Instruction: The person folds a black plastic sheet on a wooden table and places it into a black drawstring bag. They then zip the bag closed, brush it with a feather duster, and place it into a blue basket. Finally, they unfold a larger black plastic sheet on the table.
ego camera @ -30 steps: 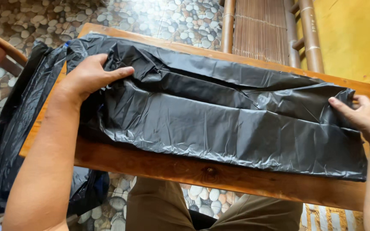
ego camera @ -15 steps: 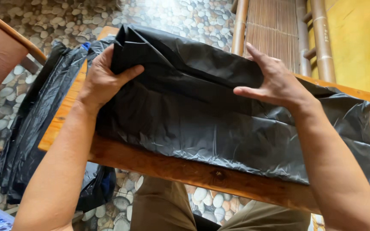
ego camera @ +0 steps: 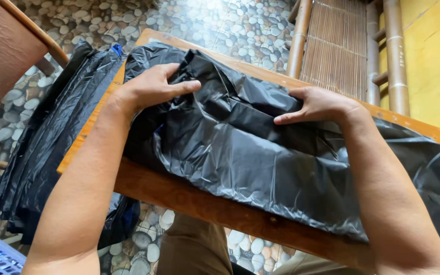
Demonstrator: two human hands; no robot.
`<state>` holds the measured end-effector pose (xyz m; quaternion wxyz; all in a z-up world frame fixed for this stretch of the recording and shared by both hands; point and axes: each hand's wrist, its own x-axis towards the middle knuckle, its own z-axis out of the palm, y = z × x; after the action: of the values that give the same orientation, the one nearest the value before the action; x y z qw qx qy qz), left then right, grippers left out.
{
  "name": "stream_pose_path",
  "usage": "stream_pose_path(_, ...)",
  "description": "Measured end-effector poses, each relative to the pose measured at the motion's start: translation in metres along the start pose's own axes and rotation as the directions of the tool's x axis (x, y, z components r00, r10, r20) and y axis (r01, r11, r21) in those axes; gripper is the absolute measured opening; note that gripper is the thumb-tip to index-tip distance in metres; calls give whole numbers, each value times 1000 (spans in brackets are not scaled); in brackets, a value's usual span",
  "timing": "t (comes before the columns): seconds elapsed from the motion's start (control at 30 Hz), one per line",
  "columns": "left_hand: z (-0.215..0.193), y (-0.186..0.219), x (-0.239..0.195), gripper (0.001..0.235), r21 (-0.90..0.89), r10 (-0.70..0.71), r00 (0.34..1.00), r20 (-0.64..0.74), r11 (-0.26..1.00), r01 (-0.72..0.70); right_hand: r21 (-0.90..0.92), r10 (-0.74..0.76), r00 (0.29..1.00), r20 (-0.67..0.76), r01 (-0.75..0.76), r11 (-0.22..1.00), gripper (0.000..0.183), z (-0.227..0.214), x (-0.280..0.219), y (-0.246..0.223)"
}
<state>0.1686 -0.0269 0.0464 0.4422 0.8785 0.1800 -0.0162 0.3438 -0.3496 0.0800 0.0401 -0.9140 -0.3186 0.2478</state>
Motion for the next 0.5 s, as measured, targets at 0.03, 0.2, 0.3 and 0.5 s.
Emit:
stream_pose_path(0.03,-1,5,-3,49,-11,32,998,45,999,-31,-15,21,999,46,-20,1000,73,0,3,4)
stream_pose_path(0.2,8,-28,20,40,83,78,997,-14,994,-77,6,6,998,58,-6,1000,79,-1,-3,-12)
stream_pose_path(0.3,11,-35,26,38,104,71,997,-43,992,-66,-24,4,998,57,-2,1000,83,2,-1,-11)
stream_pose_path(0.5,14,-47,35,38,62,62,996,-63,996,-58,37,-69,994,-84,73,997,69,13,13,17)
